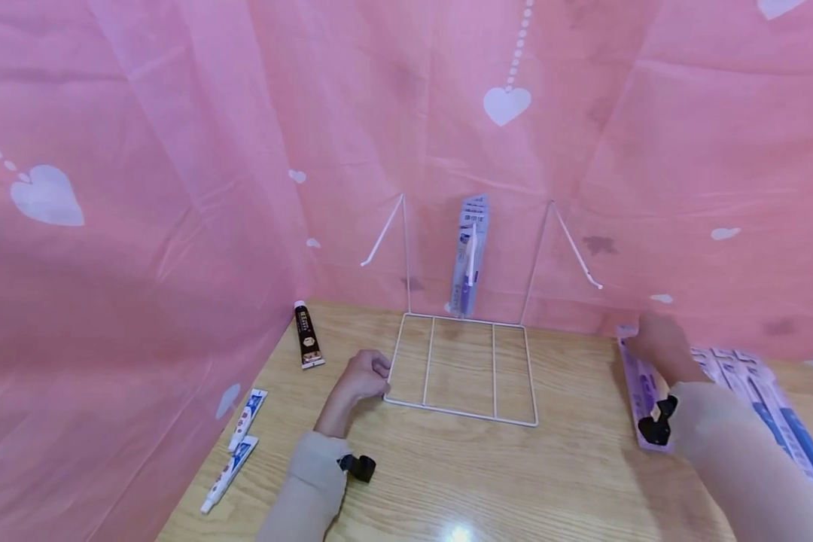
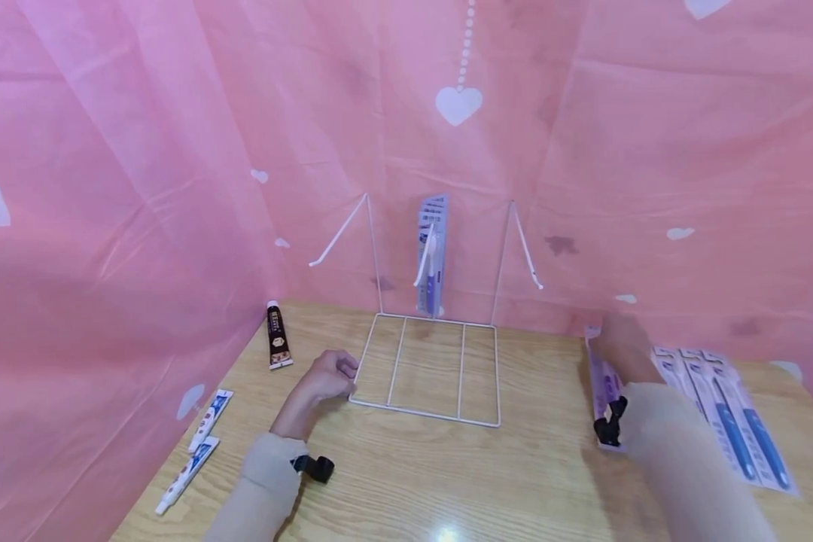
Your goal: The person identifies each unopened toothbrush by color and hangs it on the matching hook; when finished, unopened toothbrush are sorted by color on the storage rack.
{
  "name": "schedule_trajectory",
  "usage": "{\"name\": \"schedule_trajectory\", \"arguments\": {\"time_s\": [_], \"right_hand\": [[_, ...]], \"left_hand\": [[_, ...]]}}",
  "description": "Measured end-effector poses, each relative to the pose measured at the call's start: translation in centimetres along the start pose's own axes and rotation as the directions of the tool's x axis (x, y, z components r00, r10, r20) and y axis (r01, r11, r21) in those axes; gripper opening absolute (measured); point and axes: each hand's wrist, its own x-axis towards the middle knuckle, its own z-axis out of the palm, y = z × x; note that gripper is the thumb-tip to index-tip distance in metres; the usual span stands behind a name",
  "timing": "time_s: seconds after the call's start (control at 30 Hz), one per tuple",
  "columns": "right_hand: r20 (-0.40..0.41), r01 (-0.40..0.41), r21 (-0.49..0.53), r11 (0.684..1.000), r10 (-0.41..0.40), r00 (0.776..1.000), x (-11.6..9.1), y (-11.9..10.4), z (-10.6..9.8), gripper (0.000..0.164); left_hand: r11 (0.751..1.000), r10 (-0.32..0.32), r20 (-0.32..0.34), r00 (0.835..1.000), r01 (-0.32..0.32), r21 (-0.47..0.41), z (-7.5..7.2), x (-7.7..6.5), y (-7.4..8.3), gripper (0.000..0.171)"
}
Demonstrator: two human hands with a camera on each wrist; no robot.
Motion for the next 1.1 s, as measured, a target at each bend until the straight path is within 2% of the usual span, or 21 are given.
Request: {"name": "schedule_trajectory", "arguments": {"time_s": [0.17,0.27,0.37,0.5,0.57,0.77,1.0,1.1], "right_hand": [[-0.002,0.03,-0.041,0.999,-0.03,1.0,0.1,-1.1,-1.0,0.021],[-0.032,0.091,-0.083,0.992,-0.094,0.995,0.0,-1.7,-1.3,0.025],[-0.086,0.162,-0.098,0.982,-0.171,0.982,-0.4,-2.8,-1.3,0.032],[-0.169,0.258,-0.09,0.962,-0.27,0.948,-1.6,-5.1,-1.1,0.033],[-0.212,0.309,-0.094,0.946,-0.322,0.923,-2.5,-6.5,-1.0,0.031],[-0.34,0.445,-0.125,0.887,-0.459,0.821,-5.5,-11.2,-1.2,0.029],[-0.463,0.582,-0.165,0.796,-0.584,0.667,-8.6,-16.0,-2.0,0.023],[-0.506,0.617,-0.166,0.769,-0.604,0.616,-9.7,-17.8,-2.2,0.017]], "left_hand": [[1.0,0.002,-0.003,1.0,-0.002,0.001,0.1,0.1,-0.1,0.041],[1.0,-0.002,-0.002,1.0,0.002,0.0,0.1,0.2,-0.1,0.04],[1.0,-0.001,-0.008,1.0,0.001,0.009,0.0,0.2,-0.1,0.04],[1.0,-0.001,-0.017,1.0,0.001,0.02,-0.1,0.1,0.1,0.04],[1.0,0.001,-0.019,1.0,-0.001,0.029,-0.1,0.1,0.1,0.039],[0.999,0.002,-0.019,1.0,-0.001,0.036,0.0,0.0,0.1,0.038],[0.999,-0.015,-0.017,1.0,0.015,0.036,-0.2,-0.1,0.4,0.039],[0.999,-0.011,-0.017,1.0,0.012,0.041,-0.3,0.0,0.3,0.038]]}}
